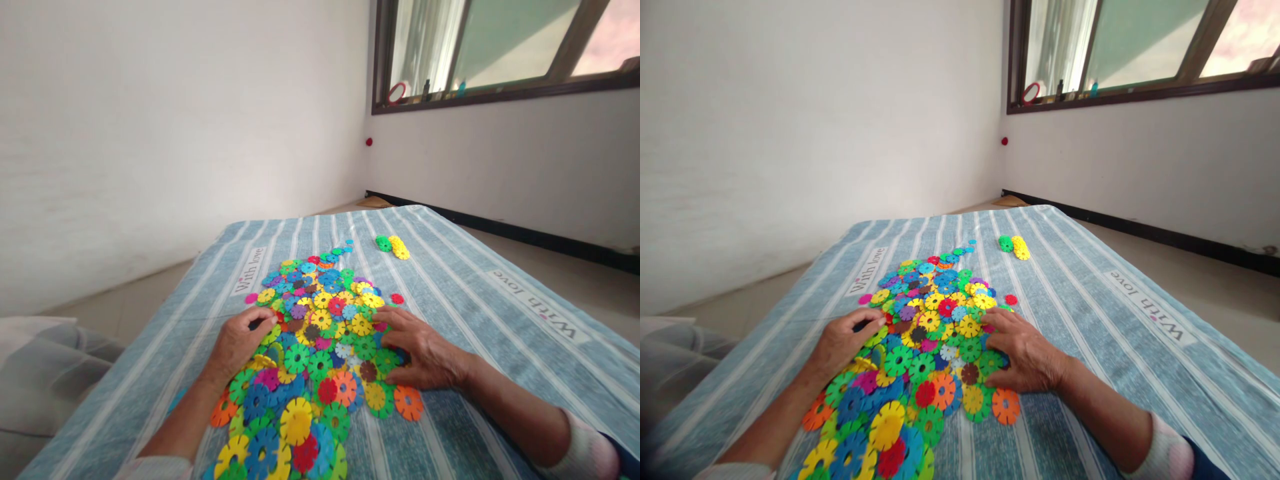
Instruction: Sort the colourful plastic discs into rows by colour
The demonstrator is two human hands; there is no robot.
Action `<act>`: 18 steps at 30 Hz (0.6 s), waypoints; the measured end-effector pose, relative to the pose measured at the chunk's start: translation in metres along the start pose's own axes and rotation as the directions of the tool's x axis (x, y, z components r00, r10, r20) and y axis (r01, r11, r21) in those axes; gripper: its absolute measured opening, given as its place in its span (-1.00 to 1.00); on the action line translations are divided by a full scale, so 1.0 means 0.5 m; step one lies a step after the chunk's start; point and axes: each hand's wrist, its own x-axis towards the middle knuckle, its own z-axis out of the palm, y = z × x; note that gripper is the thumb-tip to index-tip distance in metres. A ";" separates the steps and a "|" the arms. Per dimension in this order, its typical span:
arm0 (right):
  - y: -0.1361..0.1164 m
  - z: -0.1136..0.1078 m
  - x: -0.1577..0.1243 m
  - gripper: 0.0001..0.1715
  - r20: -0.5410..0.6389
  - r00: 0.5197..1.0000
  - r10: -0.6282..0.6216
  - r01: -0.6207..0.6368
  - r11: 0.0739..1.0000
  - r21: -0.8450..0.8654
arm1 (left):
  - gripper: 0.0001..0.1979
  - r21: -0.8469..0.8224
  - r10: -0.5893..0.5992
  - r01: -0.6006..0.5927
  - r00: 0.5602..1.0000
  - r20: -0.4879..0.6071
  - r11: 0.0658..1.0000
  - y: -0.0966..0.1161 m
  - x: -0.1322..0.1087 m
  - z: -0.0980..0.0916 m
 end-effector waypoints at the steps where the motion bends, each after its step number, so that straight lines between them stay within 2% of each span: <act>1: 0.001 0.001 0.000 -0.64 -0.002 1.000 0.001 -0.001 1.000 0.003 | -0.70 0.002 0.000 0.000 1.000 0.001 1.000 0.000 0.000 0.000; 9: 0.001 -0.002 0.002 -0.66 -0.002 1.000 -0.006 0.006 1.000 0.014 | -0.70 0.005 0.000 0.000 1.000 -0.004 1.000 0.003 0.000 -0.002; 18: 0.005 0.005 -0.003 -0.66 -0.005 0.999 0.051 -0.050 0.995 0.082 | -0.71 0.017 0.002 -0.002 1.000 -0.005 1.000 0.000 -0.001 -0.001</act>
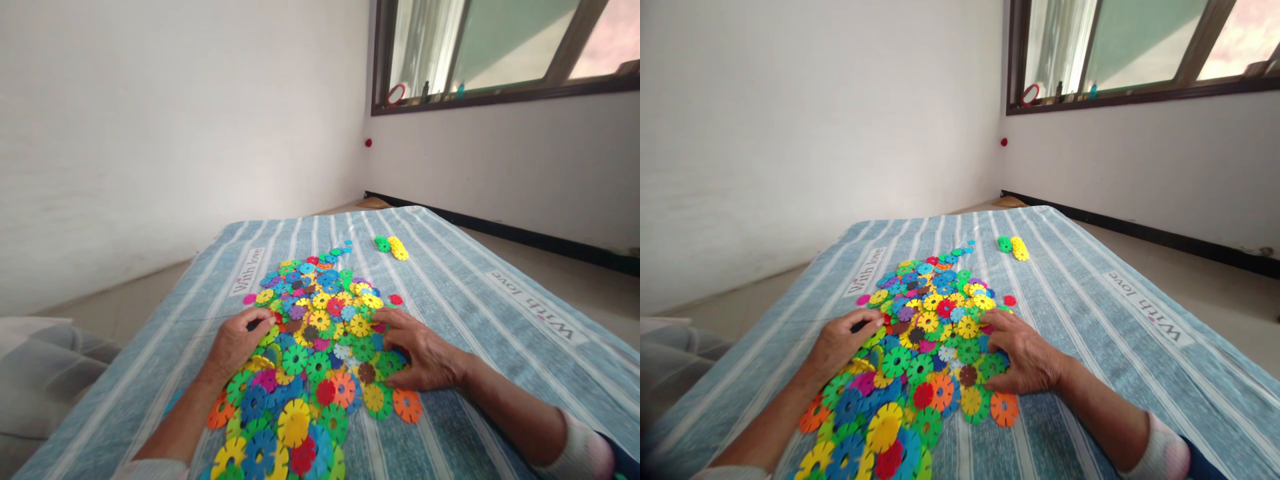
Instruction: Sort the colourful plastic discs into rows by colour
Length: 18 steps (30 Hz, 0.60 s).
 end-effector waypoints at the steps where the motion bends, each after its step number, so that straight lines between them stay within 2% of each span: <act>1: 0.000 0.000 0.000 -0.66 -0.007 1.000 0.001 -0.001 1.000 0.006 | -0.71 0.000 0.000 0.000 1.000 0.001 1.000 -0.001 0.000 0.000; 10: 0.008 -0.002 0.000 -0.69 -0.123 0.992 0.029 -0.027 0.999 0.022 | -0.69 0.024 0.015 -0.015 1.000 0.003 1.000 -0.009 0.003 0.000; 14: 0.020 0.005 0.002 -0.59 -0.175 0.984 0.034 -0.037 0.999 -0.016 | -0.69 0.032 0.017 -0.017 1.000 0.011 0.999 -0.007 0.002 -0.001; 18: 0.032 0.012 0.001 -0.59 -0.207 0.977 0.045 -0.053 0.998 -0.033 | -0.69 0.028 0.035 -0.035 0.999 0.007 0.999 -0.009 0.004 0.000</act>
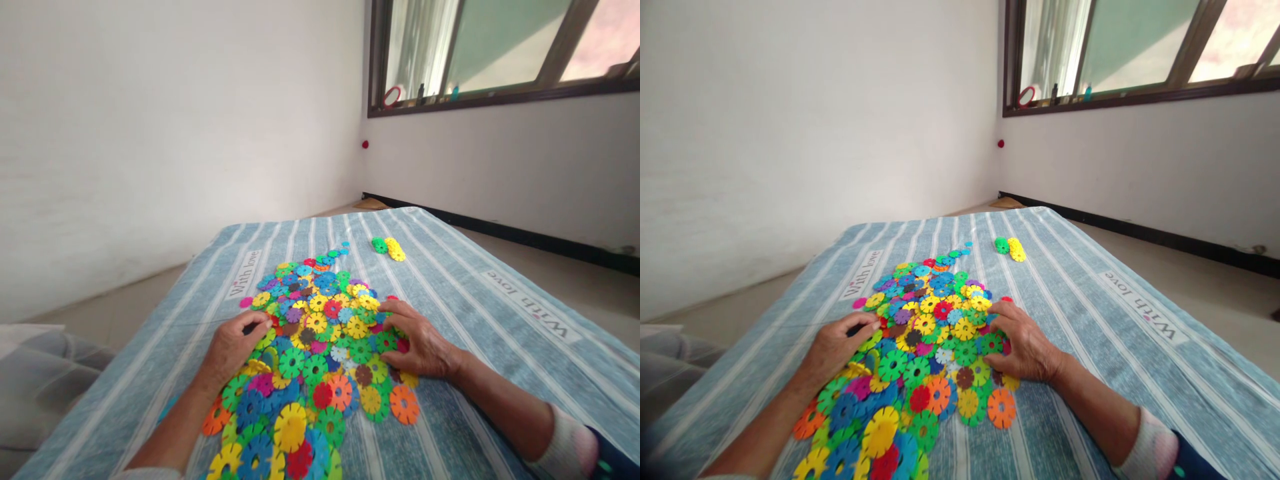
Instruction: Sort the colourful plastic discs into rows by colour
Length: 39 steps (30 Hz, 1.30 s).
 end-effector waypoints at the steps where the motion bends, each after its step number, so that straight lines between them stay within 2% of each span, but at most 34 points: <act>1: 0.002 0.001 -0.001 -0.59 -0.008 1.000 0.002 -0.002 1.000 -0.001 | -0.69 0.002 0.001 -0.001 1.000 -0.001 1.000 -0.001 0.000 0.001; 6: 0.003 0.005 0.000 -0.62 -0.035 0.999 0.017 -0.016 1.000 0.016 | -0.68 0.019 -0.006 0.006 1.000 -0.003 1.000 -0.012 0.002 0.002; 9: 0.000 0.008 0.010 -0.66 -0.057 0.996 0.068 -0.063 0.995 0.074 | -0.67 0.015 -0.002 0.002 1.000 -0.002 1.000 -0.014 0.003 0.001; 14: -0.001 0.014 0.049 -0.71 -0.042 0.990 0.135 -0.127 0.980 0.157 | -0.68 0.015 0.007 -0.007 1.000 -0.021 1.000 -0.007 0.004 -0.001; 21: 0.004 0.030 0.101 -0.72 -0.018 0.986 0.167 -0.162 0.974 0.158 | -0.68 0.014 0.000 0.000 1.000 -0.029 1.000 -0.007 0.002 0.001; 26: 0.016 0.034 0.098 -0.71 -0.006 0.982 0.191 -0.189 0.974 0.122 | -0.69 0.005 -0.004 0.004 1.000 -0.024 1.000 -0.001 0.003 0.000; 30: 0.027 0.033 0.089 -0.71 -0.022 0.986 0.166 -0.164 0.982 0.091 | -0.69 -0.010 -0.008 0.008 1.000 -0.021 1.000 0.003 0.002 -0.001; 39: 0.031 0.043 0.082 -0.64 -0.060 0.989 0.138 -0.136 0.990 0.033 | -0.70 0.007 -0.023 0.023 1.000 0.002 1.000 -0.016 0.001 0.005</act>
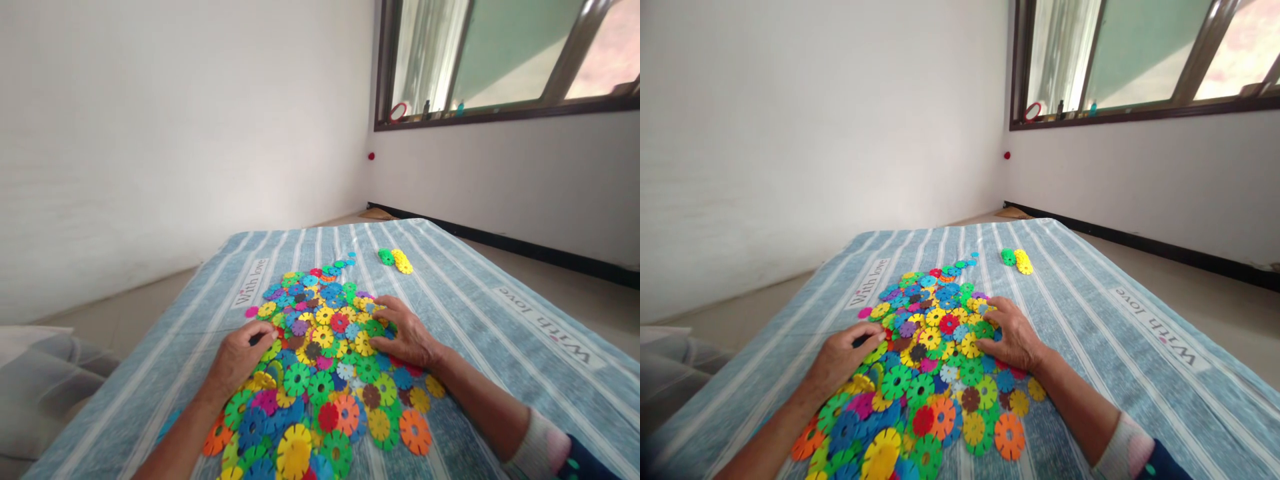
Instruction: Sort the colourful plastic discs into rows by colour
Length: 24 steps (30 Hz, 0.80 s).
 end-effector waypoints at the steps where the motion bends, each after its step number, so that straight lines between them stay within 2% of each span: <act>1: -0.001 0.000 0.000 -0.65 0.001 1.000 -0.004 0.004 1.000 -0.005 | -0.70 -0.003 0.002 -0.002 1.000 0.000 1.000 0.000 -0.001 -0.001; 11: -0.005 0.000 0.001 -0.68 0.015 1.000 -0.025 0.025 1.000 -0.013 | -0.71 -0.012 0.007 -0.007 1.000 0.002 1.000 0.005 -0.004 -0.003; 24: -0.007 0.007 -0.005 -0.61 -0.098 0.992 -0.079 0.084 0.995 0.057 | -0.72 0.011 0.019 -0.019 1.000 -0.003 1.000 0.003 -0.003 -0.007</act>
